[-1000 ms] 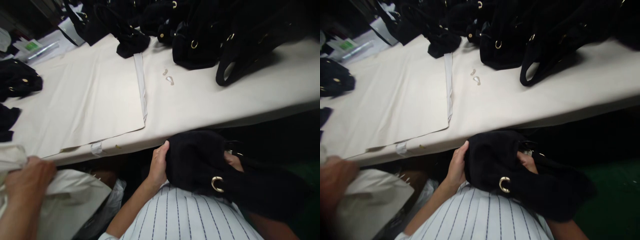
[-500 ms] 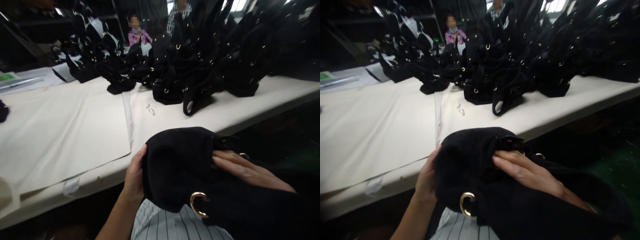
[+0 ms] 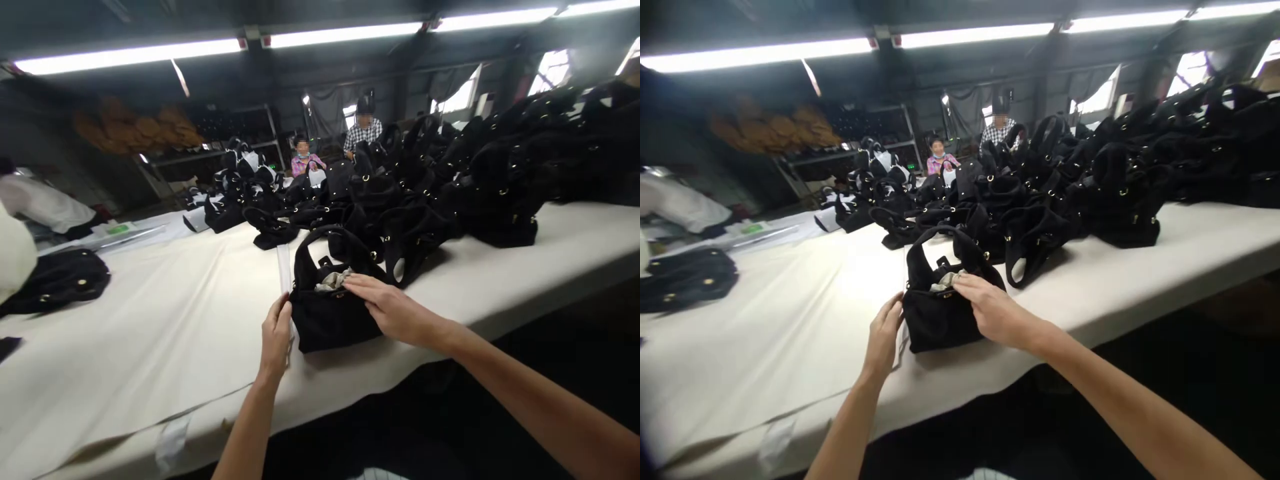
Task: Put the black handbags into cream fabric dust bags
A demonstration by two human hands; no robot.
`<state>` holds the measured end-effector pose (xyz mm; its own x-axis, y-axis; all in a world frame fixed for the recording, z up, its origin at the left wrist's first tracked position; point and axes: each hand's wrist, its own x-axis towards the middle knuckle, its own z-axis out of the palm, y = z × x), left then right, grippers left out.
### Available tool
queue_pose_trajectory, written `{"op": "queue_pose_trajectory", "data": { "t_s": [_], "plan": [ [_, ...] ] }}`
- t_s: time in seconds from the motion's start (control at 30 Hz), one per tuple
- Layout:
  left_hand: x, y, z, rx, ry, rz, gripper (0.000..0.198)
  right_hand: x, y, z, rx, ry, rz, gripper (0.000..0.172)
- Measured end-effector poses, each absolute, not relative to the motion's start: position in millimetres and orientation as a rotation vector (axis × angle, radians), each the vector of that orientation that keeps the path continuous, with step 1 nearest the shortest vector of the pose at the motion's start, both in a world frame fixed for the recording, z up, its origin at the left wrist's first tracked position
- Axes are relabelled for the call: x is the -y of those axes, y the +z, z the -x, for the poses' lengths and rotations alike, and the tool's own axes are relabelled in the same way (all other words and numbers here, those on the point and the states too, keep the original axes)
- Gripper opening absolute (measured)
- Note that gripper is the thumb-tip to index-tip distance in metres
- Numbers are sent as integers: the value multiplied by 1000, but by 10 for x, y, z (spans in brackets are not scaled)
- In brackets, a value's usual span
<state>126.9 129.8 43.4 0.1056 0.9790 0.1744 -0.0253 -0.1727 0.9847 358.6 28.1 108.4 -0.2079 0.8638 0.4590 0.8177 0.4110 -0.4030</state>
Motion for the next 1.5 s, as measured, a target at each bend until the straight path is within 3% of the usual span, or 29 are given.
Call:
{"op": "queue_pose_trajectory", "data": {
  "t_s": [0.13, 0.2, 0.33, 0.5, 0.67, 0.9, 1.03, 1.2, 1.27, 1.37, 1.5],
  "plan": [
    [-1350, 721, -1267, -996, 1152, -1559, 81, -247, 1006, -3477, 2017, -85, 1412, 51],
    [-1420, 858, -1367, -962, 1042, -1648, 87, -231, 1073, -3480, 2077, -24, 1407, 45],
    [-1458, 990, -1612, -965, 886, -1898, 57, -314, 1231, -3540, 2136, 42, 1433, 34],
    [-1286, 774, -1687, -1161, 1214, -1949, 16, -557, 1291, -3550, 2308, 111, 1606, 34],
    [-1122, 510, -1548, -1150, 1487, -1705, 34, -675, 1303, -3451, 2577, 241, 1845, 43],
    [-1165, 376, -1584, -1137, 1696, -1398, 31, -879, 1297, -3469, 2759, 331, 1833, 21],
    [-1261, 377, -1617, -1151, 1754, -1488, 34, -769, 1266, -3612, 2552, 308, 1703, 34],
    [-1293, 550, -1670, -1081, 1758, -1531, 38, -432, 1346, -3780, 2351, 745, 1483, 40],
    [-1342, 649, -1716, -1055, 1781, -1498, 41, -384, 1371, -3786, 2282, 713, 1561, 51],
    [-1468, 778, -1807, -1035, 1815, -1505, 45, -429, 1352, -3777, 2123, 459, 1630, 49],
    [-1579, 889, -1920, -1067, 1679, -1710, 41, -569, 1326, -3809, 2227, 581, 1534, 78]
  ]
}}
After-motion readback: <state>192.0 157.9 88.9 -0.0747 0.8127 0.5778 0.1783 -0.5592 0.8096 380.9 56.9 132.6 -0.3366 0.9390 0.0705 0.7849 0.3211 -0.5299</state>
